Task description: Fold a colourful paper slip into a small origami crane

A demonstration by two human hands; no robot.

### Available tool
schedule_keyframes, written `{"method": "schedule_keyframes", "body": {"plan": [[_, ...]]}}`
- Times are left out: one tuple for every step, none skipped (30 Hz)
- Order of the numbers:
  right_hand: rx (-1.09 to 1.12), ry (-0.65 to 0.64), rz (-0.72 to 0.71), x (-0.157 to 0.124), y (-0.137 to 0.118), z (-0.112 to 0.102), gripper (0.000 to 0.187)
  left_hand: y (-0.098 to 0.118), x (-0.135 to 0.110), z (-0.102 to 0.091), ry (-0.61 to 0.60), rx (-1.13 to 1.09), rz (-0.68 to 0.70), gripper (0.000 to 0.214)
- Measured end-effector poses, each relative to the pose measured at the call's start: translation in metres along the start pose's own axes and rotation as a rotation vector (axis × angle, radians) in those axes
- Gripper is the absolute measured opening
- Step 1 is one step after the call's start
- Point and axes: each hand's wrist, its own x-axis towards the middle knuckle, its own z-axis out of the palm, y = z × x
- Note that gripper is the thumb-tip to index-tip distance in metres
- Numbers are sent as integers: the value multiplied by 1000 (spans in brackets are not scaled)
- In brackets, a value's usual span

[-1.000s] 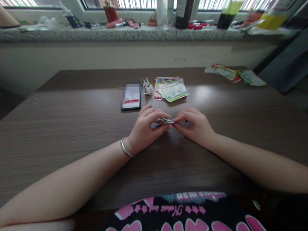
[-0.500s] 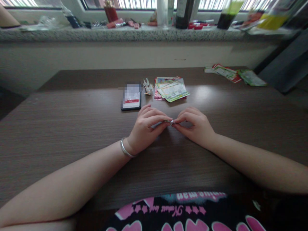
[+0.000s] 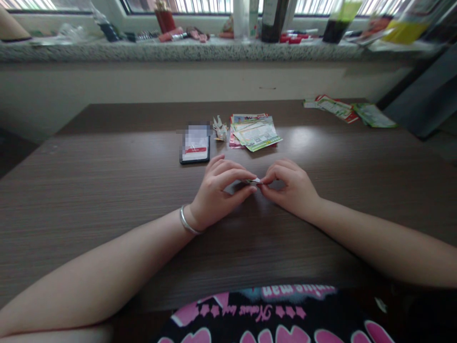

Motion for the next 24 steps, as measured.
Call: {"method": "schedule_keyframes", "body": {"plan": [[-6, -2, 0, 0, 0, 0, 12, 0, 0, 0, 11, 5, -8, 12], [-12, -6, 0, 0, -1, 0, 13, 0, 0, 0, 20, 10, -12, 11], [-18, -7, -1, 0, -1, 0, 12, 0, 0, 0, 27, 14, -11, 10], [-22, -9, -4, 0, -1, -1, 12, 0, 0, 0, 30, 16, -6, 9], [-26, -13, -8, 0, -1, -1, 11, 0, 0, 0, 31, 16, 2, 8], [-29, -14, -14, 0, 0, -1, 11, -1, 0, 0, 34, 14, 12, 8], [-30, -15, -21, -1, 0, -1, 10, -1, 0, 0, 35, 12, 21, 7], [-31, -13, -30, -1, 1, -1, 10, -2, 1, 0, 37, 10, 29, 6], [-30, -10, -37, -1, 1, -1, 9, -2, 1, 0, 40, 7, 36, 6], [-27, -5, -44, -1, 1, -1, 9, -2, 0, 0, 43, 4, 42, 6], [-22, 0, -49, -1, 2, -1, 9, -3, 0, 0, 43, 2, 46, 6], [-15, 4, -53, -1, 2, -1, 9, -3, 0, 0, 45, 1, 47, 6], [-7, 4, -53, -1, 2, -1, 8, -4, 0, 0, 47, 1, 45, 6], [1, 4, -49, -2, 2, -1, 8, -4, 0, 1, 50, 2, 42, 7], [9, 3, -43, -2, 2, -1, 8, -4, 0, 1, 50, 3, 35, 7], [17, 4, -36, -2, 3, -2, 8, -4, 0, 1, 51, 2, 30, 8], [25, 6, -33, -2, 3, -2, 9, -5, 0, 1, 55, -2, 27, 8], [32, 8, -36, -1, 3, -2, 9, -5, 0, 1, 55, -8, 25, 8], [39, 10, -45, -1, 3, -2, 8, -5, 0, 1, 54, -15, 25, 8], [45, 12, -58, -1, 3, -3, 8, -5, 0, 1, 53, -23, 26, 8], [49, 14, -69, -1, 3, -3, 8, -5, 0, 0, 52, -31, 27, 8], [50, 17, -77, 0, 3, -3, 8, -5, 0, 0, 51, -38, 27, 8], [50, 21, -82, 0, 2, -3, 8, -5, 0, 0, 52, -44, 26, 7], [50, 27, -82, 0, 2, -3, 7, -5, 0, 0, 54, -48, 25, 7]]}}
